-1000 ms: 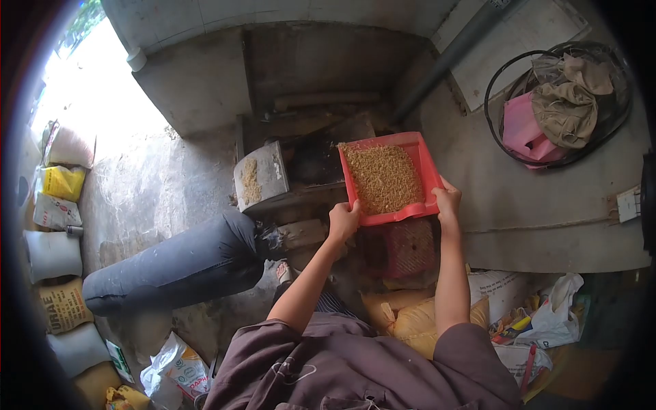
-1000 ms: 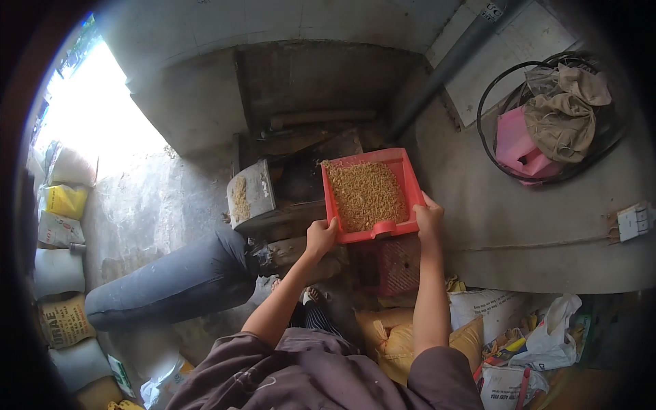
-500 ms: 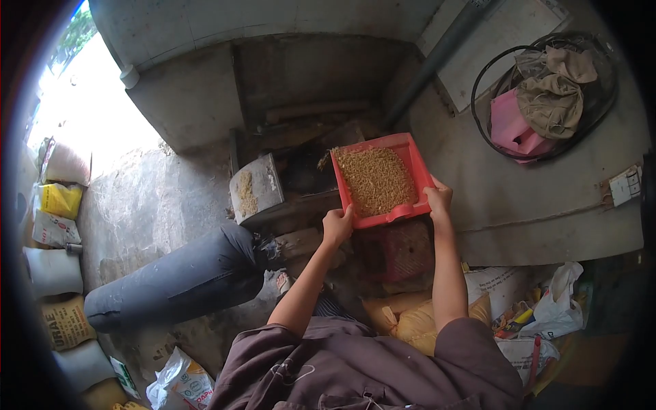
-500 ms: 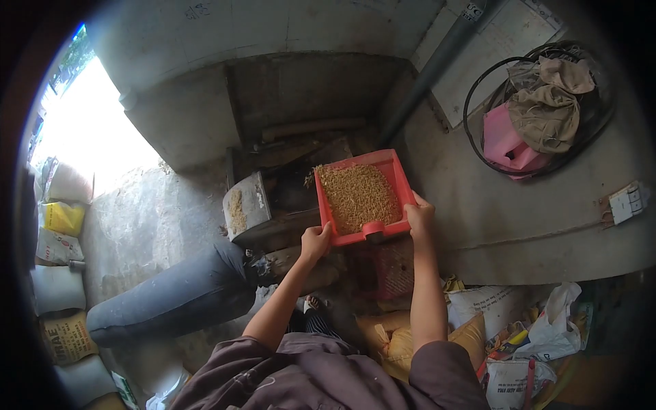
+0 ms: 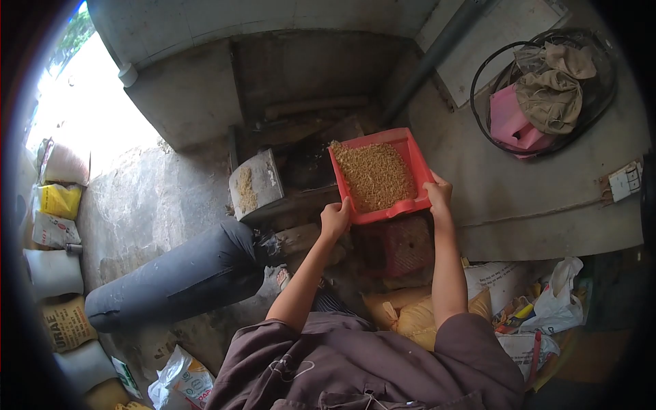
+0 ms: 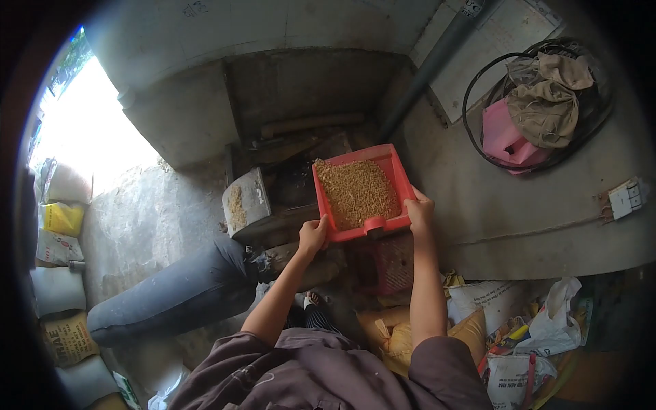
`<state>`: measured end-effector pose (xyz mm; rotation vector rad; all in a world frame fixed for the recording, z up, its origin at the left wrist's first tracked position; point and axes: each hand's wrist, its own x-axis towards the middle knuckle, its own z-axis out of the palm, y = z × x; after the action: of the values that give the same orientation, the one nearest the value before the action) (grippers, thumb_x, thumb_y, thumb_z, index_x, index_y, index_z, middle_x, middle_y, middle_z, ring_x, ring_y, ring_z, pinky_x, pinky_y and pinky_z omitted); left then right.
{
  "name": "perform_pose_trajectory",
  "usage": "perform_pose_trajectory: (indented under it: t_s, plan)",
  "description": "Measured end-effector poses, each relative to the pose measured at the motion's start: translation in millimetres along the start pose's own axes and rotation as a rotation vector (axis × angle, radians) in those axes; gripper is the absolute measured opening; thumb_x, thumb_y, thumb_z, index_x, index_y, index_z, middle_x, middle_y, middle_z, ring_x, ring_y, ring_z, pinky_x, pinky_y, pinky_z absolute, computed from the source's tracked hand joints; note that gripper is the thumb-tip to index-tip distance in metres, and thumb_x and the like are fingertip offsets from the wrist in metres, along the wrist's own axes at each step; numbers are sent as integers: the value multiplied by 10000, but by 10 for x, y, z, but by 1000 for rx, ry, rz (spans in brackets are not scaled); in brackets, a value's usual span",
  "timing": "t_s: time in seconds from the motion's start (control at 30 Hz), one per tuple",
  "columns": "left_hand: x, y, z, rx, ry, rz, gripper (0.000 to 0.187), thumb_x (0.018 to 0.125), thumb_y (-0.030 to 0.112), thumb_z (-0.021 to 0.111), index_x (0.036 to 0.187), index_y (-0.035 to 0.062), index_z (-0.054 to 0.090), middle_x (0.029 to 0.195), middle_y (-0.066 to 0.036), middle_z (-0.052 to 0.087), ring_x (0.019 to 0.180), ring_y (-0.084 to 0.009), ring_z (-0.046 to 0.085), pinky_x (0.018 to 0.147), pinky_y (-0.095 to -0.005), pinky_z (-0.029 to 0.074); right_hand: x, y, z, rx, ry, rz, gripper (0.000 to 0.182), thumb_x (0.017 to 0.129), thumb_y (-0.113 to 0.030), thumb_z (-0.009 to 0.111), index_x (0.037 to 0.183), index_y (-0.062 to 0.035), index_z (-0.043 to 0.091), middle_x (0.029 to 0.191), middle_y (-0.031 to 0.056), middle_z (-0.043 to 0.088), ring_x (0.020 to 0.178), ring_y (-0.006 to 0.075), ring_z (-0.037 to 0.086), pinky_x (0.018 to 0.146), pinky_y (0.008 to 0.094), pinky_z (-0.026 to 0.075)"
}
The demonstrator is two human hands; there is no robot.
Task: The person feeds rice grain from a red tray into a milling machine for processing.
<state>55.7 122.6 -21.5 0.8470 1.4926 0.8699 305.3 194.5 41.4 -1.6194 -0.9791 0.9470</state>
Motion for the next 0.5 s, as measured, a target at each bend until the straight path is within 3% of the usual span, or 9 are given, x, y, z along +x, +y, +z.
perform_pose_trajectory:
  t_s: [0.5]
  plan:
    - [-13, 43, 0, -18, 16, 30, 493, 887, 384, 470, 632, -22, 585, 486, -89, 553, 426, -164, 568, 413, -290, 449, -16, -28, -21, -7, 12, 32, 535, 626, 87, 479, 1155, 47, 544, 906, 71, 632, 696, 83, 561, 642, 193, 442]
